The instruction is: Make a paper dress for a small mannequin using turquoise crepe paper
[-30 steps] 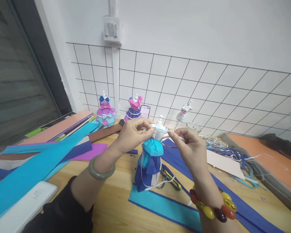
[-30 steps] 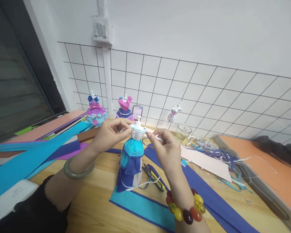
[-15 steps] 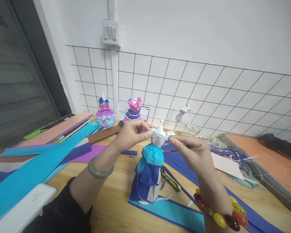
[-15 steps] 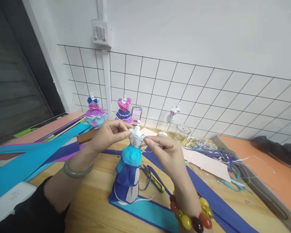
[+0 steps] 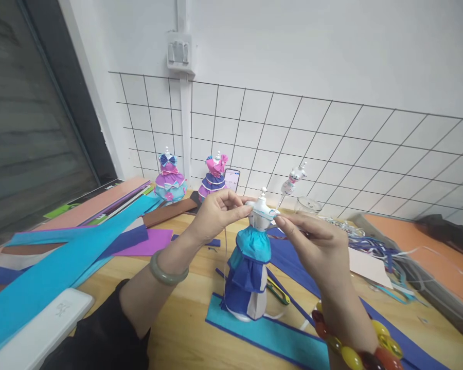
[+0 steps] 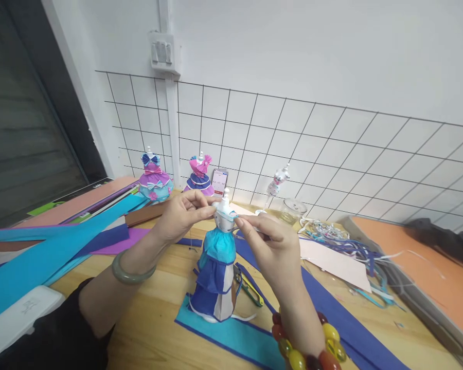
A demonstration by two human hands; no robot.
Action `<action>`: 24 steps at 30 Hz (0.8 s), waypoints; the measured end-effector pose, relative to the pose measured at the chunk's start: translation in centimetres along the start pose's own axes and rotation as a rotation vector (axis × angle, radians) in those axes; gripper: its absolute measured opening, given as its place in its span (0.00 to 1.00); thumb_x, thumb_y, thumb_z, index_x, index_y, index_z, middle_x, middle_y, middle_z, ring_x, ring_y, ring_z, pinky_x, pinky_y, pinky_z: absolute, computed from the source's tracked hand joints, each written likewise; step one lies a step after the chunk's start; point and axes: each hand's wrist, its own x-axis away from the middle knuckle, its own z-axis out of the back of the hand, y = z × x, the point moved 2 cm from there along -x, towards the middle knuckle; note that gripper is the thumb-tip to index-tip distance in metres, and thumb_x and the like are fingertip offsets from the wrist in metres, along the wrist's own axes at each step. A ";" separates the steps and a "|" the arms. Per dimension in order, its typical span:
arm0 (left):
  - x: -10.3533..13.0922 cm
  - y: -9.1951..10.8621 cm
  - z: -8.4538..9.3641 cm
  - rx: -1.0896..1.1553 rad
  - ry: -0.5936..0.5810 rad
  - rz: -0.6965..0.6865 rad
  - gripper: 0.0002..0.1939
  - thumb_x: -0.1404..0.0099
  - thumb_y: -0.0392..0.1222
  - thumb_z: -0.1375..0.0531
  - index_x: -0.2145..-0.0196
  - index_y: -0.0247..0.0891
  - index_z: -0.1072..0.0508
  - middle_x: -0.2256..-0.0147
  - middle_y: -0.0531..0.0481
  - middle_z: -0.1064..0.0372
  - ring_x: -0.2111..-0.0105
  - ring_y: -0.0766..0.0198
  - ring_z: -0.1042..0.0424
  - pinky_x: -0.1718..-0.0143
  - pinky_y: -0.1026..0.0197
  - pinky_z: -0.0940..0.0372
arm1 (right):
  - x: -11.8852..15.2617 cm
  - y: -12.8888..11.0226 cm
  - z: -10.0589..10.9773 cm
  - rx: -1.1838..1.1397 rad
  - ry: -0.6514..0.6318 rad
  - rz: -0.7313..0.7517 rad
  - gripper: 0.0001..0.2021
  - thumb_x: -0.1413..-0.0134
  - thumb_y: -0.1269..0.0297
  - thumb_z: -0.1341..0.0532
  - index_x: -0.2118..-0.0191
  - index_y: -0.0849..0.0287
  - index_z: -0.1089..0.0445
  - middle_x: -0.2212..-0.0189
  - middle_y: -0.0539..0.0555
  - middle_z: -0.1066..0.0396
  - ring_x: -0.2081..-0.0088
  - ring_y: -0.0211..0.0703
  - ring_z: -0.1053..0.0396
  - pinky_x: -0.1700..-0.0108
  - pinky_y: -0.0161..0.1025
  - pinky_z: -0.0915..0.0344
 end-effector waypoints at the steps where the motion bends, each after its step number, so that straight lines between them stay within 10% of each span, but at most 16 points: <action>1: 0.1 -0.1 -0.1 -0.014 0.014 -0.012 0.13 0.46 0.40 0.32 0.74 0.34 0.33 0.59 0.41 0.23 0.56 0.57 0.24 0.58 0.58 0.28 | 0.0 -0.1 0.0 0.008 0.000 0.000 0.05 0.46 0.65 0.35 0.69 0.56 0.21 0.74 0.52 0.22 0.75 0.39 0.28 0.75 0.35 0.36; 13: 0.5 -0.8 -1.0 -0.178 0.089 -0.070 0.11 0.40 0.43 0.37 0.71 0.35 0.34 0.44 0.33 0.35 0.48 0.54 0.29 0.55 0.54 0.29 | 0.2 -0.6 -0.3 0.154 0.063 0.122 0.05 0.44 0.67 0.36 0.69 0.60 0.23 0.78 0.51 0.26 0.78 0.34 0.34 0.75 0.34 0.40; 24: 1.3 0.6 -1.6 -0.380 0.188 -0.219 0.09 0.41 0.41 0.37 0.73 0.36 0.32 0.65 0.48 0.29 0.62 0.65 0.29 0.60 0.61 0.33 | 0.3 -0.1 -0.5 0.345 0.157 0.187 0.06 0.43 0.66 0.37 0.69 0.60 0.23 0.81 0.48 0.31 0.79 0.33 0.36 0.75 0.32 0.42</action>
